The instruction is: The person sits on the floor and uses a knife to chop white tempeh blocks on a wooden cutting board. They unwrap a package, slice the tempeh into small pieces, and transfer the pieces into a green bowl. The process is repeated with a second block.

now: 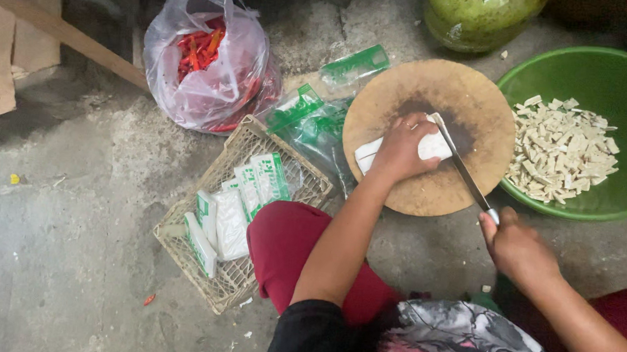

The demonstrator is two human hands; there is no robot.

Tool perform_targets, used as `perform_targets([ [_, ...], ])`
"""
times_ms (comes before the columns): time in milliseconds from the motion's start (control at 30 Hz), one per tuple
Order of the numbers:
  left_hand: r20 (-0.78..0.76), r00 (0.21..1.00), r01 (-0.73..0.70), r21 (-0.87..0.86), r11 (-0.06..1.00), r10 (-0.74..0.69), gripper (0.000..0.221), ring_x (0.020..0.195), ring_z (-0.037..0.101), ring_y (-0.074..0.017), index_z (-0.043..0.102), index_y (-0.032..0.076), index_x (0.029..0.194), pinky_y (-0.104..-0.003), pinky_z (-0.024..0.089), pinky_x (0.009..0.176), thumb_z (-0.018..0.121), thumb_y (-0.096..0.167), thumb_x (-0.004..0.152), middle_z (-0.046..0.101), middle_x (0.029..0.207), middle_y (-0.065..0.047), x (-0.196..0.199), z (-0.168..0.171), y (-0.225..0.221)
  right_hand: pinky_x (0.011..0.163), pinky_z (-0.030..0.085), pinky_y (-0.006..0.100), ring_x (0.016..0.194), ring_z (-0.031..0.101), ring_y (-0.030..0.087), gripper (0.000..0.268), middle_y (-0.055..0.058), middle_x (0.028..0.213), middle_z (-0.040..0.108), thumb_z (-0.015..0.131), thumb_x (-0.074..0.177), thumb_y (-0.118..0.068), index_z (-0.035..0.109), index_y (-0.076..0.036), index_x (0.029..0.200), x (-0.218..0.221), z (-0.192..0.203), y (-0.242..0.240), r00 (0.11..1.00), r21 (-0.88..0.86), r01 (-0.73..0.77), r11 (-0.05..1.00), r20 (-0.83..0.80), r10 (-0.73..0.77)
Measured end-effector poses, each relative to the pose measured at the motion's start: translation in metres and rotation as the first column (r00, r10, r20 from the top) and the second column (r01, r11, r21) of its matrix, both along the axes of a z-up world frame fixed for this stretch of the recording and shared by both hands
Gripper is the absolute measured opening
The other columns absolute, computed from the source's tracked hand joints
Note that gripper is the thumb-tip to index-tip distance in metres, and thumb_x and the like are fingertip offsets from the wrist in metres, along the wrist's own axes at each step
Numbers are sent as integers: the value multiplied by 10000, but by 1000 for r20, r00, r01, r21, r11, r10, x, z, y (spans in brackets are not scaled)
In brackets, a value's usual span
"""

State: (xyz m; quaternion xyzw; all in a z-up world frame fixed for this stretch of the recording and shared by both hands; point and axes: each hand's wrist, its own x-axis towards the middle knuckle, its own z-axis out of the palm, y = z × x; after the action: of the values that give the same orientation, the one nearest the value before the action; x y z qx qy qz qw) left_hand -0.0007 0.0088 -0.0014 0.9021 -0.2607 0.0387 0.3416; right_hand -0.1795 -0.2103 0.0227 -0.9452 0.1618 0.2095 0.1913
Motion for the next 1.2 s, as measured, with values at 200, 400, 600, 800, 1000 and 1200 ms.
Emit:
perform_targets([
  [200,-51,998,-27,17,999,28,643,1296,523,-358,673,149,1218,-438,437,1117,892,272,626,576,1388,-115,-3,4,-2,997,468,602,1132,611,570,635,372,1157,662,358,1051,-587,559,-49,1322,33,-6,8,996,145,93,985,-7,-93],
  [400,9,1000,-19,-35,999,19,622,1310,514,-373,671,135,1193,-444,432,1118,891,262,625,571,1399,-132,-4,1,-1,1010,465,597,1159,598,566,641,363,1202,656,366,1057,-581,582,-34,1313,34,1,11,990,189,118,975,55,-130],
  [600,6,1000,-21,9,1000,21,628,1299,526,-372,678,139,1194,-452,427,1113,893,275,620,576,1388,-138,-2,2,-2,937,495,614,1040,656,556,593,371,1035,704,361,1074,-537,552,-2,1244,20,22,16,995,102,6,995,95,-16],
  [800,-14,1000,-11,17,1000,11,630,1281,528,-375,683,152,1186,-452,452,1101,896,280,606,582,1374,-138,0,5,-2,917,505,614,1026,663,544,587,368,1022,700,385,1064,-544,570,-1,1190,19,23,10,999,63,-25,998,47,22],
  [1000,33,999,12,-49,999,-10,639,1267,535,-385,697,149,1157,-469,450,1081,909,280,568,594,1333,-136,3,0,2,940,510,601,1057,665,543,585,364,1072,700,391,1051,-529,554,-13,1273,46,6,21,999,96,-16,995,41,12],
  [1200,30,1000,-8,-37,999,9,632,1249,541,-368,694,154,1159,-451,465,1083,910,275,578,593,1334,-123,5,-10,-2,937,510,611,1073,653,559,607,378,1098,688,382,1064,-544,545,1,1277,29,-3,11,999,88,13,996,-34,-10],
])
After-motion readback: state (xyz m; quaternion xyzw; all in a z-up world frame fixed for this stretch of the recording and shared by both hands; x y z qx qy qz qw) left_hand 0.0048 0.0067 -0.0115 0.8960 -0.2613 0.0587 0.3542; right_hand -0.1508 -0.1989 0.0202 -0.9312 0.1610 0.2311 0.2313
